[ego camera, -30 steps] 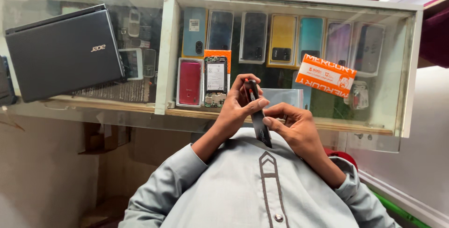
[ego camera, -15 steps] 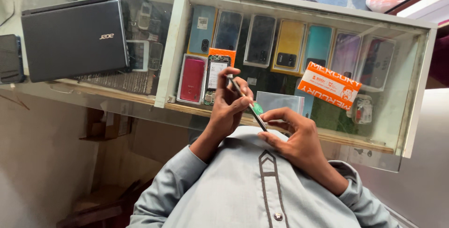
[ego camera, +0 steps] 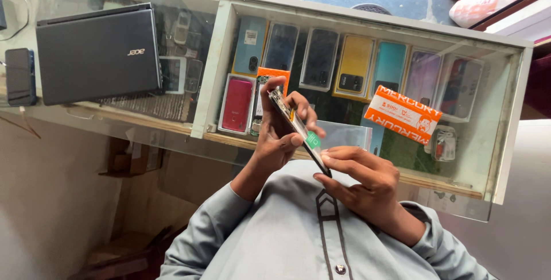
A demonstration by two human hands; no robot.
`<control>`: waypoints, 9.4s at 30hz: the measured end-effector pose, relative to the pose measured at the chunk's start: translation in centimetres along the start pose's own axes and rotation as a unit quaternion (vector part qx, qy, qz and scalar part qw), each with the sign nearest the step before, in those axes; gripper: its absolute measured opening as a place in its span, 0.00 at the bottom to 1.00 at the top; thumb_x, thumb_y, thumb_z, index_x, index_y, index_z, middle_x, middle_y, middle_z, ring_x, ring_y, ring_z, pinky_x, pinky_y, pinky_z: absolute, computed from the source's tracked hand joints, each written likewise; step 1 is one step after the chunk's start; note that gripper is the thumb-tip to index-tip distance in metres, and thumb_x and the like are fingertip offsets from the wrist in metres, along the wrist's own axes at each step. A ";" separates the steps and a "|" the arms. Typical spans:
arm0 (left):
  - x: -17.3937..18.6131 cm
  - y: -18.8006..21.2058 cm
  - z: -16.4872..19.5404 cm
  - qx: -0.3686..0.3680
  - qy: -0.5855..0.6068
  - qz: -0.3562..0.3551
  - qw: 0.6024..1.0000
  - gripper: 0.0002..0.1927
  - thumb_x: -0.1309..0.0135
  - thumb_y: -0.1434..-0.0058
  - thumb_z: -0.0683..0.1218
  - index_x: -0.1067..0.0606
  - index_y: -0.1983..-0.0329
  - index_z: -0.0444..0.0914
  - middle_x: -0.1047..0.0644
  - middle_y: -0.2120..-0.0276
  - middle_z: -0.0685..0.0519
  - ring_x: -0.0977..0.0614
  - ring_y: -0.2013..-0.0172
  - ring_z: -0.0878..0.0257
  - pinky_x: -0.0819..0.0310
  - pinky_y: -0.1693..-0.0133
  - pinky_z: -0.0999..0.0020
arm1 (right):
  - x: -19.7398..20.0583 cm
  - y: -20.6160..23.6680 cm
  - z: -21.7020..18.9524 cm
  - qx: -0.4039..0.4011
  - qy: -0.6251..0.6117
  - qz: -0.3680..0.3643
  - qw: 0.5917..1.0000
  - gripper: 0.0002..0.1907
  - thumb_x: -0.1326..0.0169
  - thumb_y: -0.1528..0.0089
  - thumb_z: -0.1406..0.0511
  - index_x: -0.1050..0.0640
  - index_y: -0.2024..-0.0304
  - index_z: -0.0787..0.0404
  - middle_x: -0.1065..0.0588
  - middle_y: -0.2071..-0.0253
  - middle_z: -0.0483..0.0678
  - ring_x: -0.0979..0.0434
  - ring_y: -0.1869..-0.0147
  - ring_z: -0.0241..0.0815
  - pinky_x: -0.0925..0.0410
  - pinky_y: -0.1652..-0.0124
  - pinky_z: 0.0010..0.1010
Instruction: The person assembles a smartphone by placing a battery into the chassis, connecting internal components, and attaching the back cover. They then power on the device and interact with the touchscreen to verify functionality.
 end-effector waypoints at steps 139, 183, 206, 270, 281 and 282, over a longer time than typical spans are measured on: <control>-1.6 1.9 -1.4 0.126 -0.353 -0.019 0.927 0.50 0.26 0.48 0.41 0.43 0.28 0.44 0.30 0.54 0.57 0.25 0.53 0.71 0.25 0.48 0.74 | -3.3 0.3 10.3 -0.330 -0.311 -0.253 0.854 0.02 0.37 0.43 0.72 0.16 0.70 0.69 0.21 0.69 0.46 0.23 0.64 0.31 0.30 0.64 0.24; -1.3 0.8 -1.3 0.119 -0.397 -0.017 0.910 0.48 0.26 0.50 0.44 0.42 0.30 0.43 0.32 0.55 0.57 0.26 0.57 0.71 0.26 0.54 0.76 | -4.2 0.3 12.3 -0.329 -0.353 -0.232 0.845 0.03 0.36 0.44 0.73 0.17 0.73 0.69 0.21 0.70 0.47 0.23 0.65 0.33 0.31 0.64 0.25; -1.0 0.5 -1.3 0.132 -0.383 -0.013 0.914 0.48 0.27 0.50 0.45 0.42 0.31 0.44 0.32 0.56 0.57 0.25 0.58 0.71 0.24 0.55 0.76 | -4.6 0.0 12.4 -0.337 -0.374 -0.225 0.834 0.04 0.35 0.45 0.72 0.16 0.72 0.70 0.21 0.69 0.49 0.22 0.65 0.34 0.30 0.63 0.26; 1.6 0.8 1.3 0.122 -0.431 0.087 0.890 0.49 0.28 0.54 0.47 0.40 0.30 0.44 0.30 0.50 0.52 0.22 0.51 0.65 0.21 0.50 0.71 | -7.3 1.9 14.0 -0.391 -0.455 -0.117 0.791 0.14 0.41 0.37 0.64 0.20 0.57 0.71 0.19 0.63 0.51 0.18 0.58 0.41 0.24 0.53 0.34; 2.9 0.1 0.3 0.144 -0.487 0.117 0.854 0.56 0.28 0.52 0.53 0.47 0.24 0.45 0.24 0.49 0.48 0.18 0.51 0.60 0.22 0.47 0.64 | -7.4 3.0 13.2 -0.326 -0.300 -0.092 0.892 0.15 0.39 0.38 0.72 0.21 0.50 0.72 0.20 0.59 0.49 0.21 0.56 0.33 0.26 0.55 0.27; 2.9 0.0 0.4 0.132 -0.497 0.112 0.850 0.57 0.28 0.50 0.52 0.49 0.23 0.45 0.23 0.48 0.48 0.17 0.50 0.59 0.23 0.45 0.63 | -7.5 3.0 13.6 -0.323 -0.291 -0.091 0.896 0.13 0.39 0.37 0.72 0.21 0.51 0.73 0.19 0.59 0.50 0.21 0.56 0.33 0.26 0.55 0.27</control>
Point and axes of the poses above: each hand's wrist, its own y-axis away from the middle knuckle, its own x-axis out of the back of the hand, z = x × y, the point moved 10 cm from there along -y, towards the middle knuckle
